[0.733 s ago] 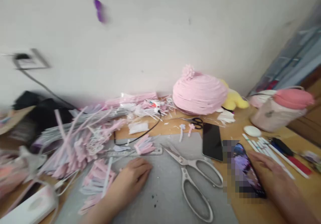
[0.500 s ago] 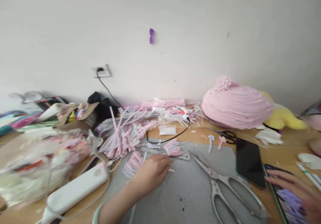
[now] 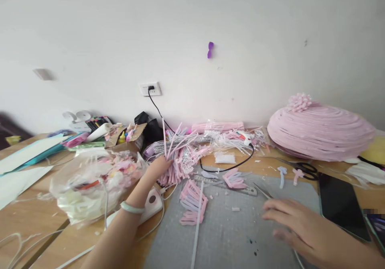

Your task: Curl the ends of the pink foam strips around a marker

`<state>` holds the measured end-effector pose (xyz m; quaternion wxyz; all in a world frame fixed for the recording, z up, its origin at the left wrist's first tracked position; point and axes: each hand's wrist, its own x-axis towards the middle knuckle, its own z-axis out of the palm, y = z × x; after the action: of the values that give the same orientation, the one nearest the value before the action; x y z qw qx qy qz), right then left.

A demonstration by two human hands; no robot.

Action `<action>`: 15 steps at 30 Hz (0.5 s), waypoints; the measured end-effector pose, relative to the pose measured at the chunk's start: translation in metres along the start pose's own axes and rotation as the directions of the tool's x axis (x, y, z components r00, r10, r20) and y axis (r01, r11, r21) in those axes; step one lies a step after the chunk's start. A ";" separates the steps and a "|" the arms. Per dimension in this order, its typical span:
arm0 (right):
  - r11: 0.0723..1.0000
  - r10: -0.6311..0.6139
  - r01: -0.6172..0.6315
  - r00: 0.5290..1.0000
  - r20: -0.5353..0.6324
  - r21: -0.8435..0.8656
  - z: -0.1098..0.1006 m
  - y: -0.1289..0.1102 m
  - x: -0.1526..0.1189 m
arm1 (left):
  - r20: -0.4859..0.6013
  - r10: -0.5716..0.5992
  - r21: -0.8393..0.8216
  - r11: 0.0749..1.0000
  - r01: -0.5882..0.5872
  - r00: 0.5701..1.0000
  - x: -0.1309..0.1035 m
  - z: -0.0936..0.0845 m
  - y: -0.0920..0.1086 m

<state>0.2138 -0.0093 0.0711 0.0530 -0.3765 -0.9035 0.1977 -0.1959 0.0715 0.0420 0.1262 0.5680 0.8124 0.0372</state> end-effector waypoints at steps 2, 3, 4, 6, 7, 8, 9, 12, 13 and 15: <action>0.998 -0.060 0.059 0.997 0.057 0.018 -0.007 -0.021 0.021 | 0.037 0.017 -0.066 0.998 -0.014 0.999 0.005 -0.003 -0.006; 0.996 -0.093 0.092 0.993 0.070 0.021 -0.010 -0.030 0.033 | 0.054 0.028 -0.103 0.994 -0.022 0.998 0.007 -0.005 -0.008; 0.991 -0.134 0.133 0.989 0.056 0.025 -0.013 -0.039 0.046 | 0.066 0.035 -0.138 0.990 -0.025 0.997 0.008 -0.009 -0.011; 0.981 -0.195 0.195 0.981 0.018 0.021 -0.015 -0.056 0.077 | 0.079 0.041 -0.209 0.978 -0.023 0.996 0.008 -0.016 -0.015; 0.976 -0.215 0.214 0.977 0.011 0.029 -0.014 -0.064 0.094 | 0.081 0.042 -0.247 0.969 -0.021 0.996 0.007 -0.019 -0.016; 0.977 -0.210 0.210 0.978 -0.008 0.046 -0.012 -0.072 0.114 | 0.081 0.044 -0.289 0.957 -0.019 0.996 0.006 -0.021 -0.016; 0.980 -0.192 0.193 0.981 -0.026 0.054 -0.008 -0.079 0.134 | 0.082 0.044 -0.332 0.943 -0.014 0.996 0.005 -0.022 -0.016; 0.975 -0.190 0.194 0.981 -0.044 0.113 0.008 -0.102 0.197 | 0.098 0.028 -0.456 0.890 0.020 0.995 0.002 -0.023 -0.016; 0.970 -0.211 0.220 0.974 -0.088 0.105 0.013 -0.109 0.216 | 0.103 0.019 -0.493 0.869 0.034 0.994 0.001 -0.022 -0.015; 0.960 -0.270 0.279 0.941 -0.206 0.015 0.023 -0.121 0.249 | 0.098 0.010 -0.566 0.823 0.047 0.995 0.002 -0.020 -0.015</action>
<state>-0.0482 0.0807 0.0844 0.1796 -0.2639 -0.9325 0.1692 -0.2153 0.0693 0.0577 0.3287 0.4980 0.7631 0.2482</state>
